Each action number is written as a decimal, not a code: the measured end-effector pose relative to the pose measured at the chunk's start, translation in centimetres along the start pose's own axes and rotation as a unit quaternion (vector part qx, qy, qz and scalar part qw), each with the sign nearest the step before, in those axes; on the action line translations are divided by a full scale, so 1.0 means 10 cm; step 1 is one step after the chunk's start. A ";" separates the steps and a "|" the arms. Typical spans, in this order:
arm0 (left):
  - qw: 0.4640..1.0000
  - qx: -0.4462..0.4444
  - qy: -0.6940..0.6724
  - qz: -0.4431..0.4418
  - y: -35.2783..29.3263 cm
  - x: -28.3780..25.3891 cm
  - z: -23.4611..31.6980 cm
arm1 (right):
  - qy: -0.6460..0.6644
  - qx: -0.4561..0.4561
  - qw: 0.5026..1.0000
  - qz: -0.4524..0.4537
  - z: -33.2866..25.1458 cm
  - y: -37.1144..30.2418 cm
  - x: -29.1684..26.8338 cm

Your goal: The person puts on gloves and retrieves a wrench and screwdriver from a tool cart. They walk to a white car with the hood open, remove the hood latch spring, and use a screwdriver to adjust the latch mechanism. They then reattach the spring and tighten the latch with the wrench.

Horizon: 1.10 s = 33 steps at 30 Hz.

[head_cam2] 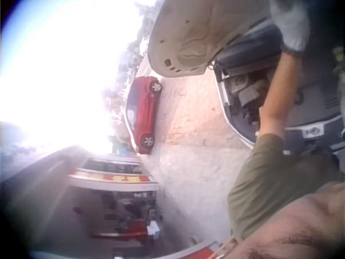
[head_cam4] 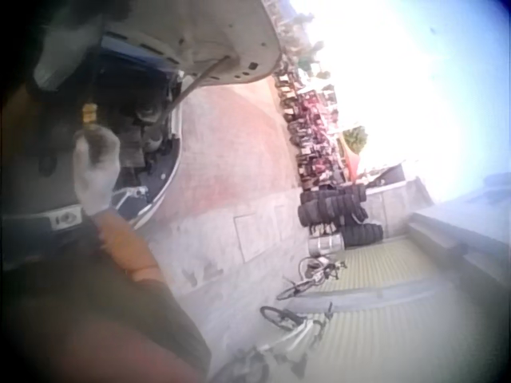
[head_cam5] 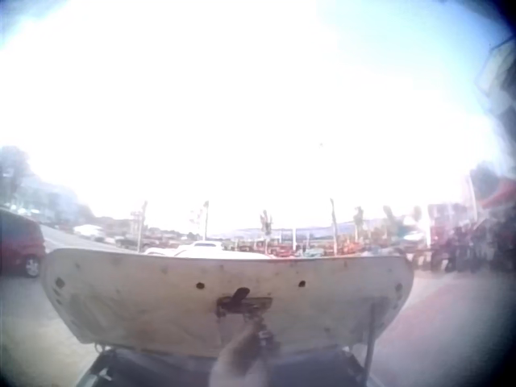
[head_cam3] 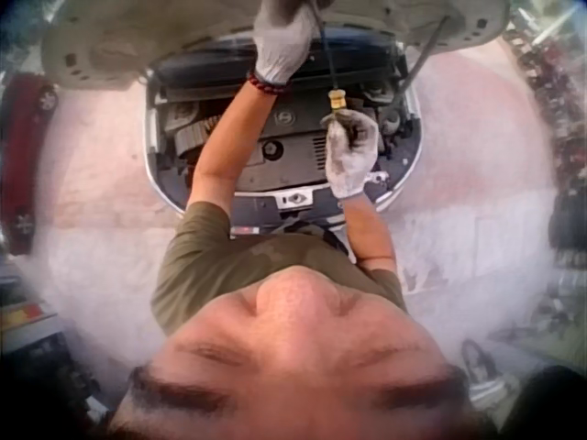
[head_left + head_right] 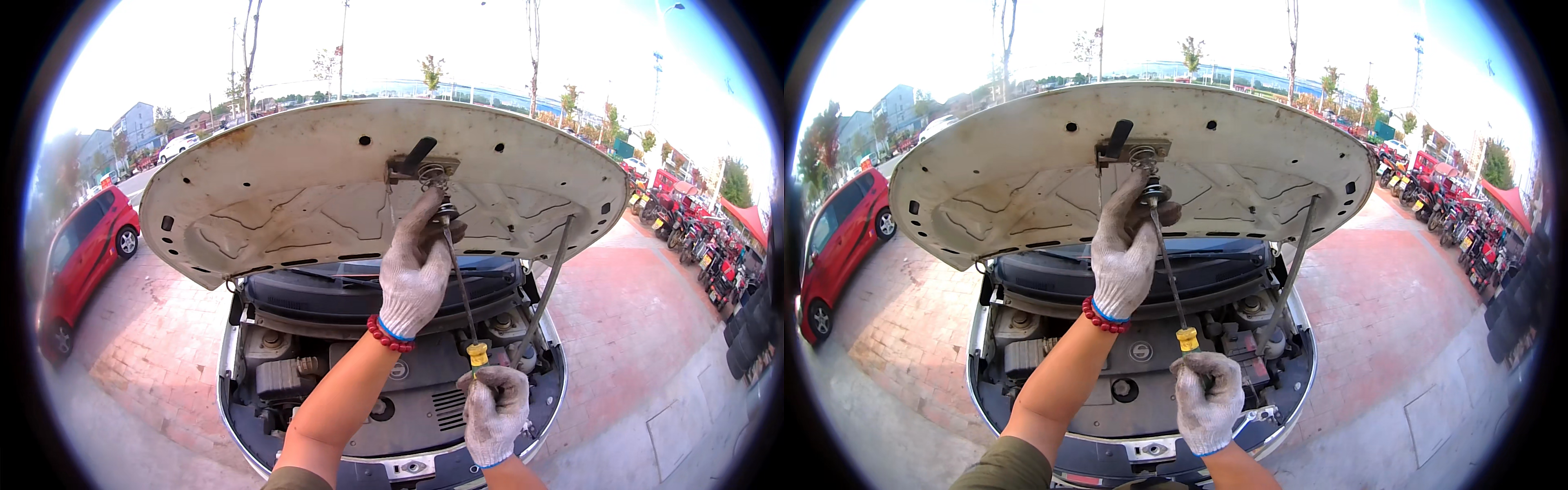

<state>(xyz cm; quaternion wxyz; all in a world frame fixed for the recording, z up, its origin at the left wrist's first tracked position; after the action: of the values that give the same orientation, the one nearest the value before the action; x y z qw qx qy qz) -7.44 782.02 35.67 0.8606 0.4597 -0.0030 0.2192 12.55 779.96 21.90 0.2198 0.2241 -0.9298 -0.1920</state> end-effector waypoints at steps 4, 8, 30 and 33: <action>0.992 -0.029 -0.121 0.009 -0.02 -0.03 0.06 | -0.199 -0.180 0.963 -0.023 -0.11 0.04 0.11; 0.989 -0.038 -0.142 0.023 0.00 -0.03 0.10 | -0.340 -0.254 0.905 -0.029 -0.31 0.07 0.26; 0.983 -0.111 -0.131 0.067 -0.37 0.09 0.21 | 0.406 0.238 0.879 -0.083 -0.15 -0.12 0.47; 0.957 -0.230 -0.172 -0.037 -0.61 0.19 0.27 | 0.536 0.284 0.785 -0.130 -0.10 -0.14 0.49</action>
<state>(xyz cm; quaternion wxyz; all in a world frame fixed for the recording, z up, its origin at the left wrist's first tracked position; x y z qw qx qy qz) -2.86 777.70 32.82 0.9372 0.2795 -0.1840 0.0980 9.62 776.12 23.70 0.5822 0.4617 -0.6371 0.2048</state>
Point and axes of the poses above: each hand's wrist, its own y-axis towards the middle knuckle, its own x-axis out of the palm, z = x × y, the point moved 6 cm from there along y, towards the middle knuckle, and after that the axes turned 6 degrees about -z, right-handed, at the moved point
